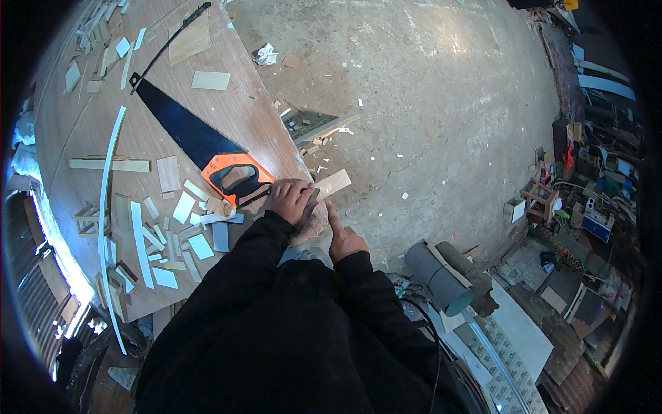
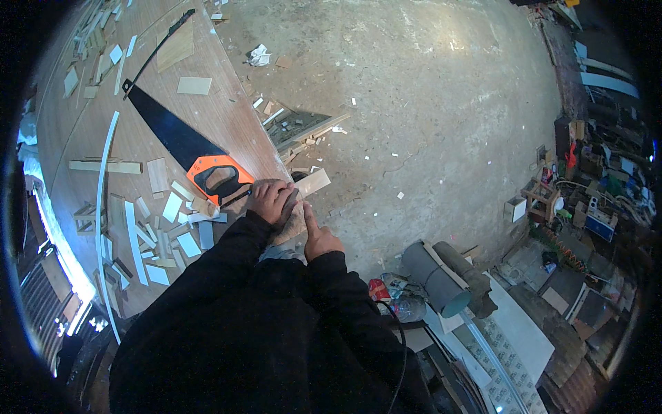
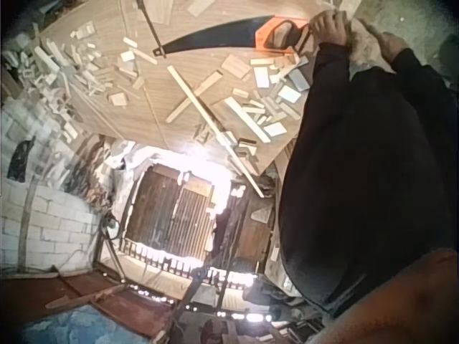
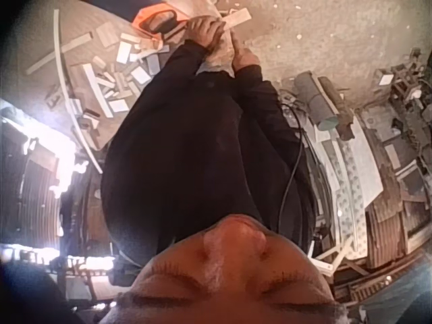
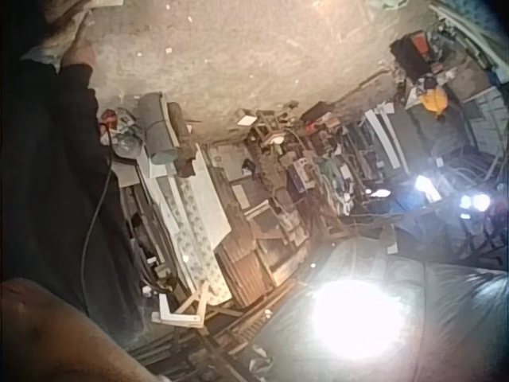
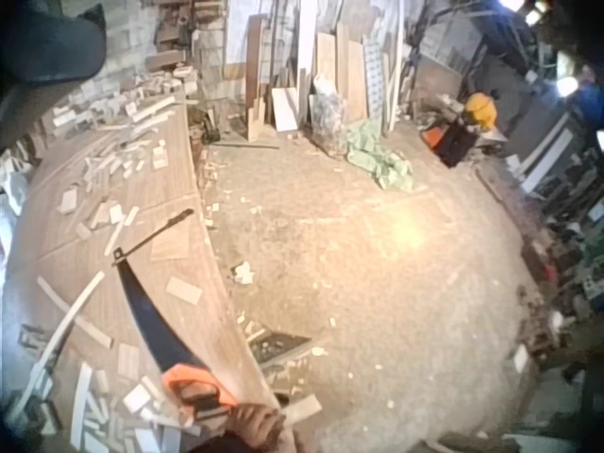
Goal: The person trims and shaves small wooden pieces using a utility knife.
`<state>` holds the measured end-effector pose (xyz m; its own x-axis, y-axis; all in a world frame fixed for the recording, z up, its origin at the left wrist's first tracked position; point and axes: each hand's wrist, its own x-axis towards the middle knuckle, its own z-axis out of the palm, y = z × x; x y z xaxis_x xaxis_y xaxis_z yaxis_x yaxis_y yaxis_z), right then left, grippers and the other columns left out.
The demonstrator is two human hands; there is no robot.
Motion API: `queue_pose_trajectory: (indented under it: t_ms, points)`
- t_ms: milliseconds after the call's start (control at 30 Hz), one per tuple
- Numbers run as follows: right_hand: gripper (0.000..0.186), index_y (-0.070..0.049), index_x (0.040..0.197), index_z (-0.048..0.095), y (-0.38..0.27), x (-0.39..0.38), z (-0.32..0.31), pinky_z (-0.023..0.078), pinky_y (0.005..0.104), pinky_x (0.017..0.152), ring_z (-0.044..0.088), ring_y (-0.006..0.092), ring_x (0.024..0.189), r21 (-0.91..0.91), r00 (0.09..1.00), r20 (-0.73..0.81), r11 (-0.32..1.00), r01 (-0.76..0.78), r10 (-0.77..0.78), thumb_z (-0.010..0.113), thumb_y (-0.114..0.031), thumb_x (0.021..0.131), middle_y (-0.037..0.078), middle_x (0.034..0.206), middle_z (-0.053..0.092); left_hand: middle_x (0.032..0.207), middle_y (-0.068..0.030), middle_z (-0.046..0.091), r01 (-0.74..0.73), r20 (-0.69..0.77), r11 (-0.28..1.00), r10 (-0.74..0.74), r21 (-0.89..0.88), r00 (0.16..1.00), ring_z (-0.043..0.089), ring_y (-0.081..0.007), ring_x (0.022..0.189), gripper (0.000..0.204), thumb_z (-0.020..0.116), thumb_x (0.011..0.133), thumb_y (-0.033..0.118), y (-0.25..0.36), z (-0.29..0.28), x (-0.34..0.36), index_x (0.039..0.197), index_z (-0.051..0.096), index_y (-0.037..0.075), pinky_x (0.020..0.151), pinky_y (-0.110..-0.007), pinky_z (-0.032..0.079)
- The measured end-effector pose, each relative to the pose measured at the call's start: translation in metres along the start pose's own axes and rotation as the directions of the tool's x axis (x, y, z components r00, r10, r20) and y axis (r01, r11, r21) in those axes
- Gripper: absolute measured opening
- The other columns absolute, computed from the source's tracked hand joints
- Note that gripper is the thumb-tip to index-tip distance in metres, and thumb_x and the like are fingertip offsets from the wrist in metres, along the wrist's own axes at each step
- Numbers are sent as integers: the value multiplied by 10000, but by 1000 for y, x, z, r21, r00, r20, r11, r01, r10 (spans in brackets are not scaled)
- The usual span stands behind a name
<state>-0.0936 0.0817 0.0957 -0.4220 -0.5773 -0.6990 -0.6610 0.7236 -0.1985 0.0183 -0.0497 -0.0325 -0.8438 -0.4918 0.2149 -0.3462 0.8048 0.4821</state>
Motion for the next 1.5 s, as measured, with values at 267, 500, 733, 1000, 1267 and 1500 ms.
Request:
queue_pose_trajectory:
  t_ms: [267, 500, 733, 1000, 1267, 1500]
  points:
    - [811, -338, 1533, 156, 154, -64, 121, 511, 533, 833, 673, 420, 924, -121, 823, 454, 939, -322, 340, 523, -165, 831, 264, 1012, 675, 1079, -103, 550, 74, -94, 985, -89, -158, 992, 537, -325, 962, 432, 710, 802, 255, 4, -4, 14, 1163, 592, 49, 810, -453, 424]
    - [649, -246, 1503, 295, 290, -139, 193, 517, 495, 736, 671, 382, 820, 270, 824, -81, 809, -523, 560, 498, -123, 899, 204, 1054, 660, 1066, -137, 551, 34, -101, 994, -45, -107, 994, 541, -354, 954, 480, 741, 768, 270, 7, -7, 25, 1150, 579, 28, 807, -457, 440]
    - [209, -70, 1083, 575, 305, -75, 258, 493, 393, 770, 592, 243, 792, 719, 813, -265, 668, -193, 519, 432, -43, 933, 85, 829, 593, 1031, -200, 556, 100, 4, 995, -100, -21, 995, 522, -417, 977, 525, 746, 716, 364, 18, 2, 32, 1082, 583, 25, 852, -526, 423]
    - [470, -156, 1396, 472, 289, -61, 147, 485, 410, 938, 615, 361, 1099, 796, 854, -331, 605, 24, 402, 490, -139, 926, 190, 1201, 634, 892, -250, 629, 365, 300, 928, -328, -75, 896, 623, -453, 803, 329, 622, 847, 177, 76, -30, 49, 1096, 464, 31, 685, -553, 468]
    - [580, -203, 1476, 366, 266, -68, 26, 485, 385, 932, 621, 321, 1113, 703, 847, -453, 696, 147, 279, 554, -190, 927, 187, 1231, 626, 820, -188, 669, 332, 253, 882, -255, -333, 933, 664, -328, 721, 352, 658, 865, 236, 118, -30, 57, 1129, 581, 16, 667, -420, 514]
    - [459, -118, 1297, 574, 227, -97, -17, 507, 360, 775, 653, 260, 840, 730, 870, -489, 580, 363, 71, 612, -374, 917, 135, 935, 683, 907, -104, 710, 319, 394, 768, -95, -555, 914, 666, -144, 802, 293, 626, 942, 239, 180, -31, 27, 1094, 646, -11, 720, -294, 519]
